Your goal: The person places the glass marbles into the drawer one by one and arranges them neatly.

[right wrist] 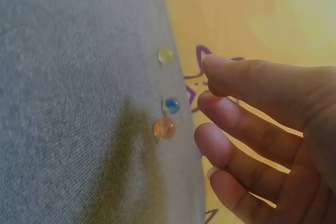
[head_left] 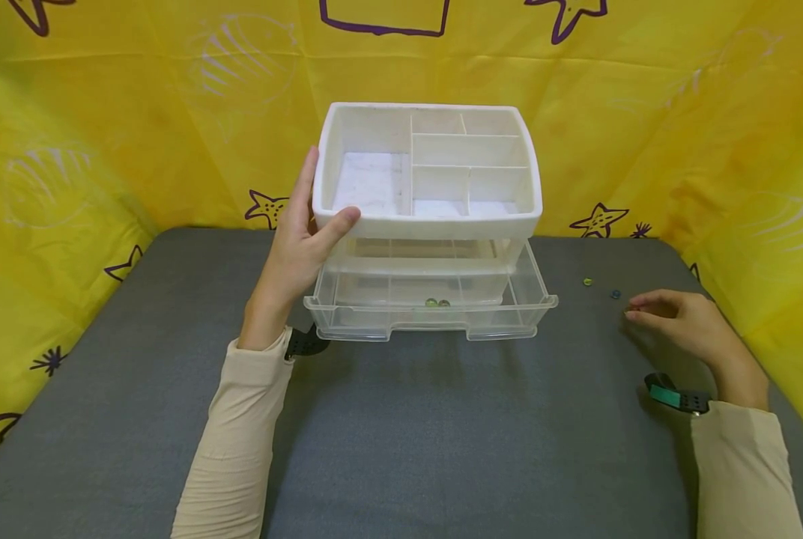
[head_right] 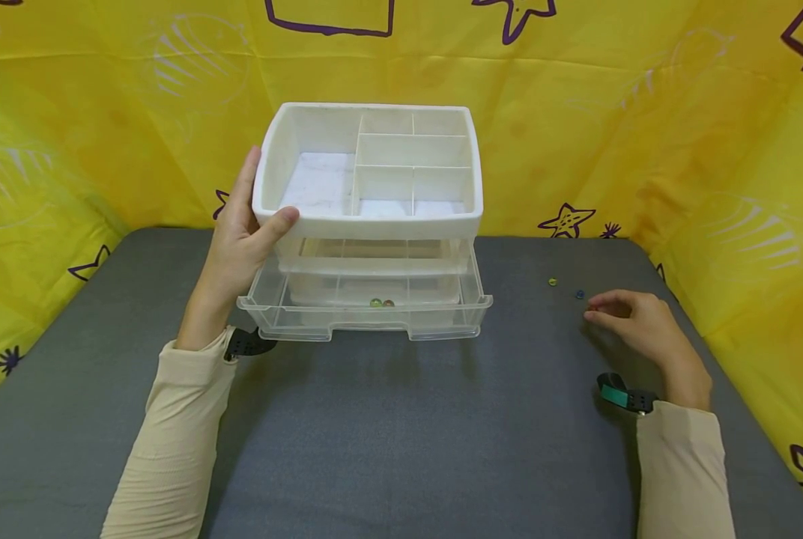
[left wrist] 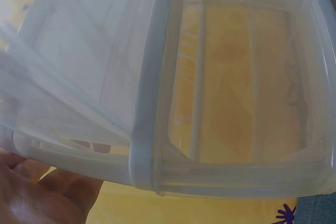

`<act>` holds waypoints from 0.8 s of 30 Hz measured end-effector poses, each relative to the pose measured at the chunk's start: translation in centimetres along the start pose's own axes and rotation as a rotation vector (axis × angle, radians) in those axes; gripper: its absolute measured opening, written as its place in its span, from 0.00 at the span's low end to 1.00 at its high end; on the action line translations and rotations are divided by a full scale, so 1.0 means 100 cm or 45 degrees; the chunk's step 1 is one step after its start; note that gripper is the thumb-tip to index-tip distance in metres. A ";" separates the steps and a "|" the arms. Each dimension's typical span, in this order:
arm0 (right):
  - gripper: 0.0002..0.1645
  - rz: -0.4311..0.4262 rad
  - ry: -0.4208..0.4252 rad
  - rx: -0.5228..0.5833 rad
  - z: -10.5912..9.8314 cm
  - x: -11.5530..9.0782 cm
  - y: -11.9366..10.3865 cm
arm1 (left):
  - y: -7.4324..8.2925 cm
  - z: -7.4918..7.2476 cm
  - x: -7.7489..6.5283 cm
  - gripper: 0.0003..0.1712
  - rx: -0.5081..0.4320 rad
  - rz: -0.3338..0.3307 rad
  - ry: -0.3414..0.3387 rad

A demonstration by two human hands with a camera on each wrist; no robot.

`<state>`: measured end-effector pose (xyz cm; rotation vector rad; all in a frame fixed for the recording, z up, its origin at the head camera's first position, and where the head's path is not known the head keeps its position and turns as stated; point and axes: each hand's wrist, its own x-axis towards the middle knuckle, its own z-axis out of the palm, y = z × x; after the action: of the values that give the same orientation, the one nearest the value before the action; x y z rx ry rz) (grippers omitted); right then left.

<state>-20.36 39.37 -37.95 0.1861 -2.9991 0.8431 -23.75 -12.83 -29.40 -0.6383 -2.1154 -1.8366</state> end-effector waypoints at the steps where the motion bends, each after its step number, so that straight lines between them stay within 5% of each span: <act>1: 0.21 -0.004 0.003 -0.003 0.000 0.000 -0.001 | 0.000 0.000 0.000 0.48 0.001 0.001 0.000; 24: 0.21 -0.054 0.003 0.107 -0.005 0.000 -0.033 | 0.000 0.000 0.000 0.48 -0.015 0.002 0.005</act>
<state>-19.99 36.85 -35.87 0.2495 -2.9484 0.9648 -23.76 -12.82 -29.45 -0.6386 -2.1025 -1.8494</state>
